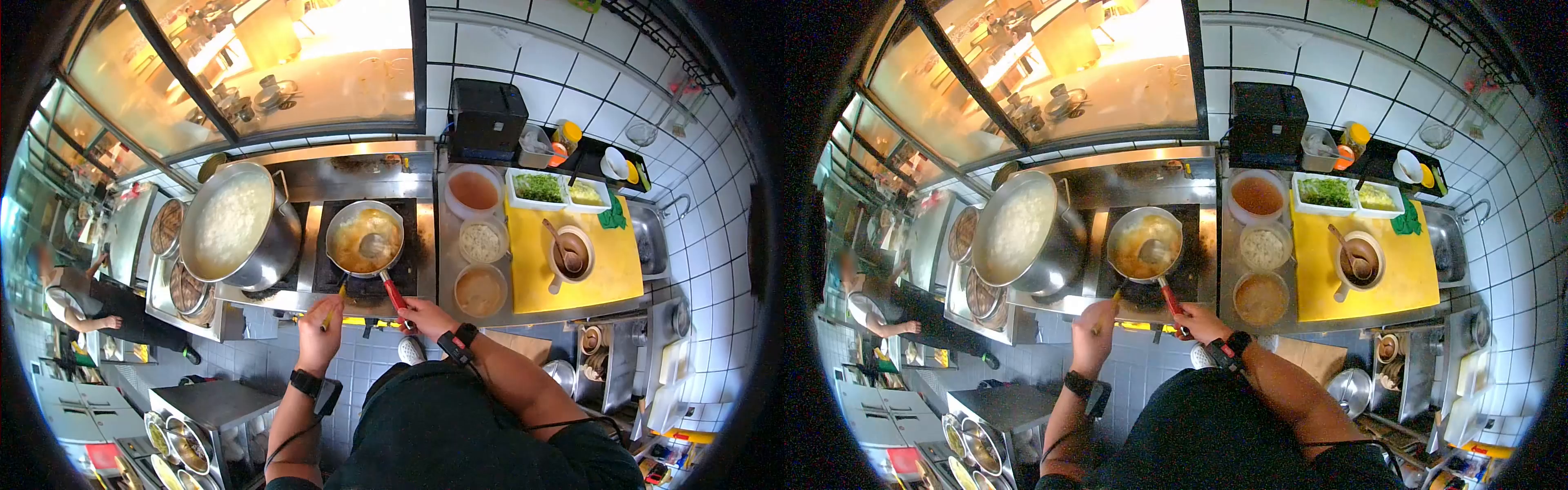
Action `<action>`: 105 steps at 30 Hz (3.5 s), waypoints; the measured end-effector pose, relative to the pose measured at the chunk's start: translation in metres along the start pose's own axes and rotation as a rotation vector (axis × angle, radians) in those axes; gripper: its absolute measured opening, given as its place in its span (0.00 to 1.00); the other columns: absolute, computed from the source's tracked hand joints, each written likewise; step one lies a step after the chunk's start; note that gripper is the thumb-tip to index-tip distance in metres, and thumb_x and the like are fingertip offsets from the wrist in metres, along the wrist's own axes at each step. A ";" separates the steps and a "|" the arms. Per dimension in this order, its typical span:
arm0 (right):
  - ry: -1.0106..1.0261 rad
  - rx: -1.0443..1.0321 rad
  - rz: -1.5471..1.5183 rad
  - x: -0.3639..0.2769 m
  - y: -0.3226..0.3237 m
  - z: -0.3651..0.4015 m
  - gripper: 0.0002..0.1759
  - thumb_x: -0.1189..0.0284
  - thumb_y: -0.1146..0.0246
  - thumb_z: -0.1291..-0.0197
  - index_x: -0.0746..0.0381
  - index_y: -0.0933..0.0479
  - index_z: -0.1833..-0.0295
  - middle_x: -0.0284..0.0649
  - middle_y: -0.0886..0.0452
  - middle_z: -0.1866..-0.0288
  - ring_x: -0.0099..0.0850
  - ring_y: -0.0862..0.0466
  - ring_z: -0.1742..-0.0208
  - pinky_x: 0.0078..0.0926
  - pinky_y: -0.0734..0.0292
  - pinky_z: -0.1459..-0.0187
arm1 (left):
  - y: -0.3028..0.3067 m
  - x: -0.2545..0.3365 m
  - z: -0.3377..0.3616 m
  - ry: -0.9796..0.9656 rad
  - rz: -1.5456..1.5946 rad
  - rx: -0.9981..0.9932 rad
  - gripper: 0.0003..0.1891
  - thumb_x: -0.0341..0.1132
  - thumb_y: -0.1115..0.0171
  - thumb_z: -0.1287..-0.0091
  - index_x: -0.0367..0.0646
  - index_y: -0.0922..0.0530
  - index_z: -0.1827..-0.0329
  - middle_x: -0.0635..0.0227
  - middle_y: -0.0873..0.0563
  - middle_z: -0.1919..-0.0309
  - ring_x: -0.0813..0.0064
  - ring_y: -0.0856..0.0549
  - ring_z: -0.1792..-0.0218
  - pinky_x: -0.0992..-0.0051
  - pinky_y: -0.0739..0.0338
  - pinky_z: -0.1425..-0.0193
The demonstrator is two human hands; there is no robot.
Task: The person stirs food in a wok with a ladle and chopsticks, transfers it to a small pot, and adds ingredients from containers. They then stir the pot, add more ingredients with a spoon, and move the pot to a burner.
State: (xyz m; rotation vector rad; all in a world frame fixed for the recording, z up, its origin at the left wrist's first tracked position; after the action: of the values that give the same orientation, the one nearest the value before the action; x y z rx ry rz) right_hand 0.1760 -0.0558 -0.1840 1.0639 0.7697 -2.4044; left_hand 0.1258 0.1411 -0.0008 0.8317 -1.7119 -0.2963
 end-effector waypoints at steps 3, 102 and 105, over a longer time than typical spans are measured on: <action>-0.012 0.018 0.007 -0.004 0.000 0.003 0.15 0.66 0.42 0.25 0.58 0.25 0.38 0.33 0.19 0.57 0.23 0.17 0.59 0.23 0.17 0.60 | -0.013 0.000 -0.004 -0.106 -0.141 0.007 0.10 0.22 0.36 0.36 0.34 0.17 0.53 0.48 0.13 0.55 0.49 0.13 0.55 0.62 0.17 0.49; 0.419 1.396 0.893 -0.130 0.608 0.256 0.09 0.67 0.33 0.38 0.58 0.13 0.56 0.50 0.21 0.47 0.48 0.20 0.47 0.42 0.22 0.47 | -0.489 0.353 -0.125 -0.702 -0.028 -0.708 0.17 0.24 0.37 0.36 0.33 0.20 0.44 0.48 0.18 0.47 0.52 0.14 0.49 0.65 0.17 0.46; 0.436 1.382 0.855 -0.130 0.610 0.253 0.09 0.66 0.35 0.36 0.60 0.15 0.58 0.51 0.24 0.44 0.51 0.23 0.45 0.45 0.24 0.44 | -0.508 0.355 -0.116 -0.789 -0.156 -0.787 0.17 0.27 0.40 0.35 0.32 0.23 0.43 0.49 0.20 0.46 0.52 0.15 0.49 0.65 0.17 0.47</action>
State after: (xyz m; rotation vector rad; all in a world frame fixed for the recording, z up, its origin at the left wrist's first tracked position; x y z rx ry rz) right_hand 0.4574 -0.6651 -0.1394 1.8334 -1.2735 -1.6814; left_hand 0.3882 -0.4323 0.0009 0.2447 -1.9782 -1.4460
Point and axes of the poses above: each hand's wrist, its own z-axis away from the middle knuckle, its own y-axis out of the back of the hand, x = y × z, the point moved 9 cm from there along -z, towards the middle knuckle
